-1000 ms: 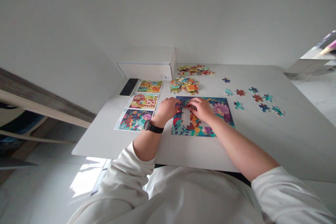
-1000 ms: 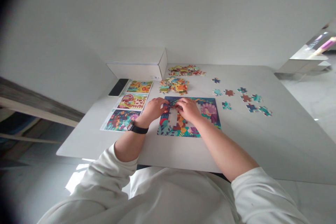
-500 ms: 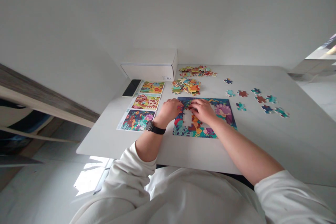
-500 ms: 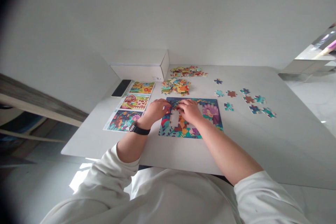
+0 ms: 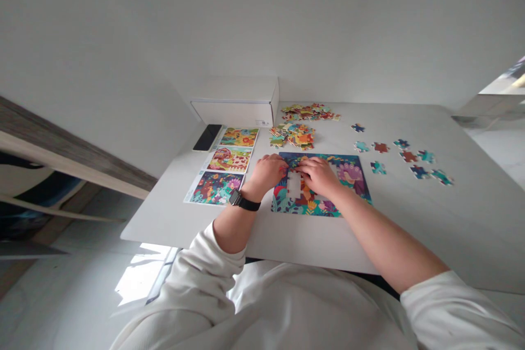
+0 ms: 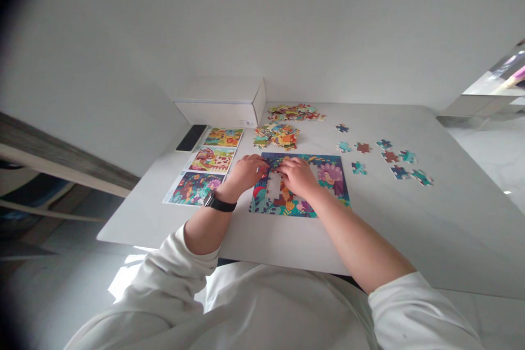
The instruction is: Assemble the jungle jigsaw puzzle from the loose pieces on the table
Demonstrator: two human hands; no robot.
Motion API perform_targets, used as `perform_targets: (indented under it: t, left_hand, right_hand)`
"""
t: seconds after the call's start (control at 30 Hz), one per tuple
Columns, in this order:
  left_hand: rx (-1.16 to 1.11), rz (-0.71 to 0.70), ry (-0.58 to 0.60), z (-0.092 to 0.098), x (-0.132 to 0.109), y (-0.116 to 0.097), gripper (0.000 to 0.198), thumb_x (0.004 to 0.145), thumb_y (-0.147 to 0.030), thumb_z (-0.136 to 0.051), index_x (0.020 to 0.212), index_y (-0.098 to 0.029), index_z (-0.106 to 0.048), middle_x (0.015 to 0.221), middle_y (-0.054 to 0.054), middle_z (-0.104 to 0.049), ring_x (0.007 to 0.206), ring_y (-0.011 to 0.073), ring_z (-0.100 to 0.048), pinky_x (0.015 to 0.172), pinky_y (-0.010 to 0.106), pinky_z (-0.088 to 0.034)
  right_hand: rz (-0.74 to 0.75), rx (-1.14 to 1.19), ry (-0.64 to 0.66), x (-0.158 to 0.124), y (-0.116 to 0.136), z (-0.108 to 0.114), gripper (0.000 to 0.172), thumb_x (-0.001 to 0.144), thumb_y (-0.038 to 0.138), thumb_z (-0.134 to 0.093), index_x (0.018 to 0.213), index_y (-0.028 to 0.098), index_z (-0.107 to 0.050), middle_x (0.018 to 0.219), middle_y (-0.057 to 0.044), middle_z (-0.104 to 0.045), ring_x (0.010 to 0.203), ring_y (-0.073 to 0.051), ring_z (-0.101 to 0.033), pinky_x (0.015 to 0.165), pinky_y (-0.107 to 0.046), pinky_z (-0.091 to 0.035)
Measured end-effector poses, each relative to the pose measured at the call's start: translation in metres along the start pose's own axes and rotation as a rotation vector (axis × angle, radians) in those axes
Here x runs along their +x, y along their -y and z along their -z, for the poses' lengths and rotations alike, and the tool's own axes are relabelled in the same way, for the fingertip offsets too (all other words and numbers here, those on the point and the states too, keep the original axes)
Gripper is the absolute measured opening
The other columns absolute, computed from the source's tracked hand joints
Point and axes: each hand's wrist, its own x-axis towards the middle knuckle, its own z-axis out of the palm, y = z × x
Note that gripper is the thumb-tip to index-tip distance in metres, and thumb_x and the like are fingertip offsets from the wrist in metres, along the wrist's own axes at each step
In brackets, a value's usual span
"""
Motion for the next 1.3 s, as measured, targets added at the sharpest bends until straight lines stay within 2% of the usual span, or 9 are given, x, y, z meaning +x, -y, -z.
perform_targets:
  t: [0.1, 0.23, 0.4, 0.77, 0.9, 1.0, 1.1, 1.2, 1.3]
  left_hand:
    - [-0.021, -0.085, -0.013, 0.0, 0.002, -0.002, 0.037, 0.093, -0.013, -0.063, 0.12, -0.028, -0.085, 0.137, 0.007, -0.078, 0.125, 0.0274, -0.071, 0.117, 0.045, -0.055]
    - [-0.071, -0.2, -0.01, -0.002, 0.005, -0.001, 0.045, 0.091, -0.006, -0.061, 0.121, -0.03, -0.084, 0.135, 0.005, -0.08, 0.127, 0.0255, -0.072, 0.119, 0.043, -0.055]
    - [-0.05, -0.19, 0.019, -0.007, 0.005, 0.002, 0.043, 0.092, -0.006, -0.059, 0.116, -0.029, -0.085, 0.132, 0.004, -0.081, 0.126, 0.0247, -0.074, 0.119, 0.041, -0.055]
    - [-0.014, -0.223, 0.029, -0.006, 0.005, 0.0, 0.039, 0.092, -0.007, -0.059, 0.112, -0.026, -0.086, 0.137, 0.007, -0.079, 0.125, 0.0267, -0.075, 0.118, 0.044, -0.056]
    - [-0.033, -0.241, 0.023, -0.007, 0.004, -0.002, 0.043, 0.091, -0.008, -0.06, 0.121, -0.028, -0.084, 0.134, 0.006, -0.081, 0.125, 0.0258, -0.074, 0.118, 0.044, -0.056]
    - [-0.048, -0.24, 0.003, -0.009, 0.005, 0.0, 0.042, 0.093, -0.014, -0.062, 0.128, -0.028, -0.081, 0.134, 0.007, -0.08, 0.124, 0.0274, -0.074, 0.117, 0.046, -0.056]
    - [-0.048, -0.234, -0.018, -0.011, 0.007, 0.003, 0.038, 0.096, -0.02, -0.061, 0.127, -0.028, -0.081, 0.134, 0.007, -0.08, 0.124, 0.0287, -0.074, 0.116, 0.046, -0.056]
    - [-0.05, -0.24, -0.059, -0.01, 0.01, 0.004, 0.034, 0.097, -0.024, -0.059, 0.122, -0.027, -0.082, 0.136, 0.009, -0.079, 0.123, 0.0299, -0.074, 0.114, 0.048, -0.056]
    - [-0.07, -0.255, -0.1, -0.007, 0.011, 0.002, 0.034, 0.099, -0.025, -0.055, 0.118, -0.026, -0.082, 0.131, 0.009, -0.08, 0.121, 0.0296, -0.075, 0.113, 0.048, -0.057]
  right_hand:
    - [-0.004, 0.004, 0.003, -0.001, 0.001, 0.001, 0.037, 0.095, 0.009, -0.066, 0.121, 0.025, -0.085, 0.129, -0.01, -0.081, 0.119, -0.033, -0.066, 0.109, -0.052, -0.051]
    - [-0.015, 0.009, -0.042, -0.002, -0.001, 0.001, 0.03, 0.096, 0.013, -0.068, 0.121, 0.022, -0.083, 0.124, -0.011, -0.082, 0.122, -0.033, -0.066, 0.112, -0.051, -0.051]
    - [-0.008, -0.008, -0.061, -0.004, -0.003, 0.004, 0.026, 0.097, 0.012, -0.067, 0.108, 0.027, -0.085, 0.126, -0.008, -0.081, 0.118, -0.031, -0.066, 0.111, -0.05, -0.051]
    - [-0.011, -0.015, 0.022, -0.003, 0.0, 0.006, 0.02, 0.098, 0.015, -0.069, 0.11, 0.023, -0.083, 0.116, -0.009, -0.083, 0.113, -0.03, -0.068, 0.106, -0.048, -0.052]
    - [-0.034, 0.082, -0.004, -0.002, -0.001, 0.008, 0.024, 0.096, 0.012, -0.07, 0.11, 0.026, -0.084, 0.118, -0.008, -0.082, 0.114, -0.027, -0.071, 0.11, -0.046, -0.053]
    - [-0.102, 0.284, -0.131, 0.001, -0.004, 0.019, 0.024, 0.098, 0.014, -0.067, 0.109, 0.027, -0.084, 0.128, -0.008, -0.079, 0.123, -0.024, -0.071, 0.115, -0.045, -0.052]
    - [-0.207, 0.502, -0.325, 0.004, -0.012, 0.043, 0.021, 0.102, 0.025, -0.062, 0.108, 0.027, -0.082, 0.13, -0.008, -0.076, 0.127, -0.023, -0.069, 0.11, -0.042, -0.056]
    - [-0.281, 0.657, -0.533, 0.002, -0.027, 0.078, 0.022, 0.102, 0.039, -0.064, 0.11, 0.026, -0.079, 0.125, -0.007, -0.077, 0.118, -0.023, -0.07, 0.102, -0.04, -0.059]
    - [-0.327, 0.727, -0.738, -0.011, -0.049, 0.123, 0.025, 0.099, 0.047, -0.067, 0.111, 0.027, -0.076, 0.113, -0.004, -0.078, 0.106, -0.021, -0.072, 0.096, -0.039, -0.06]
